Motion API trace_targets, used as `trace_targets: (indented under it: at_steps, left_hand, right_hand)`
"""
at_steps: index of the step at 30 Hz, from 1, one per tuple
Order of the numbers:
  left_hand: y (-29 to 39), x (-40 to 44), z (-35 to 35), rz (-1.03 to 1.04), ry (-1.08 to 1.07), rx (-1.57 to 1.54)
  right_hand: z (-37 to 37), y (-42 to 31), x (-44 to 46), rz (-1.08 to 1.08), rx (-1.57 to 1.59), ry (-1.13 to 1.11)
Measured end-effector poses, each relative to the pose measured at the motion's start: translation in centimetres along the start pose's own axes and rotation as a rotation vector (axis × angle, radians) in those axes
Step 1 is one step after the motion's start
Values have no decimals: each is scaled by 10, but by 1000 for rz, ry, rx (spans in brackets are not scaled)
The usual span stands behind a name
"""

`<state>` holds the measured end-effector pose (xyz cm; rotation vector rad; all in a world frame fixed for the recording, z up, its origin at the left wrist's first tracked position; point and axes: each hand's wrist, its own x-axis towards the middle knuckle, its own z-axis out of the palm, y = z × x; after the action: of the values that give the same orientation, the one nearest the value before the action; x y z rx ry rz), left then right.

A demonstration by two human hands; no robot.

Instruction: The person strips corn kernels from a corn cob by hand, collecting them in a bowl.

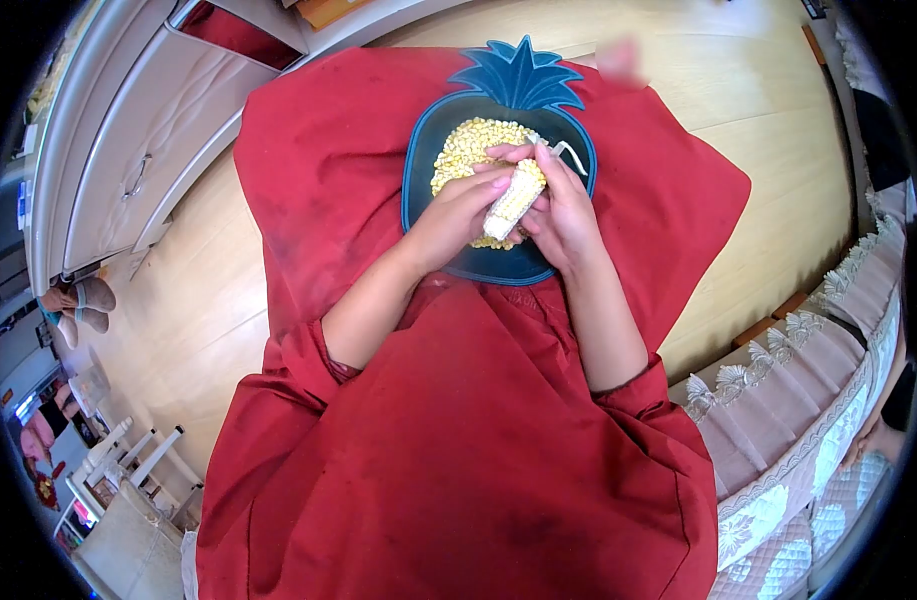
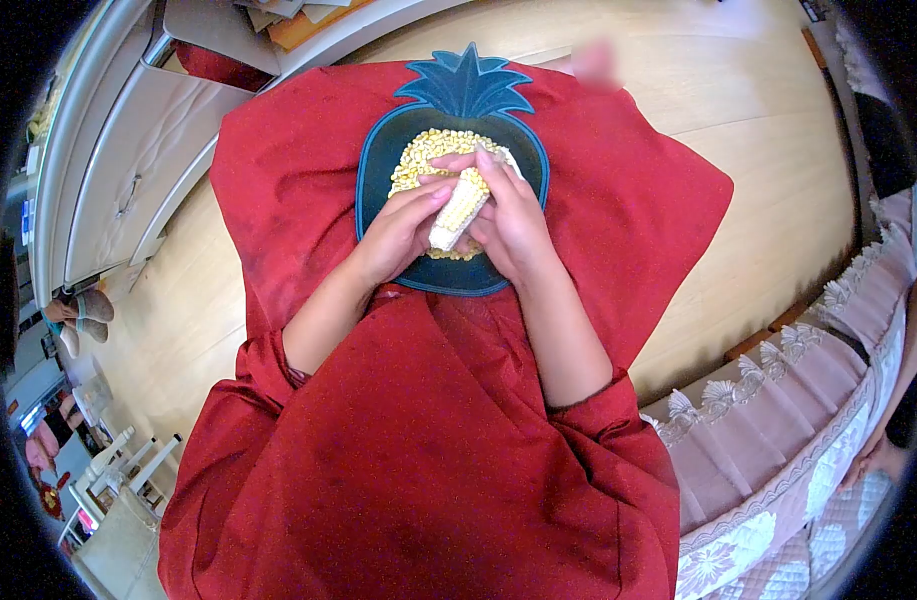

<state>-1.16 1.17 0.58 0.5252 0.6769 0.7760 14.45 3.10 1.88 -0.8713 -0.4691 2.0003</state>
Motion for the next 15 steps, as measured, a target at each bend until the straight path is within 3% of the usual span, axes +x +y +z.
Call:
trace_targets:
  at_steps: [3,9,15]
  left_hand:
    - [-10,4,-2,90,90,219]
    - [-4,1,-1,-45,-47,168]
    - [0,0,-2,-32,-168,123]
  right_hand:
    - [-4,4,2,-42,58,-7]
    - [-8,6,4,-69,142,0]
    - [-15,9,5,-60,172,-6]
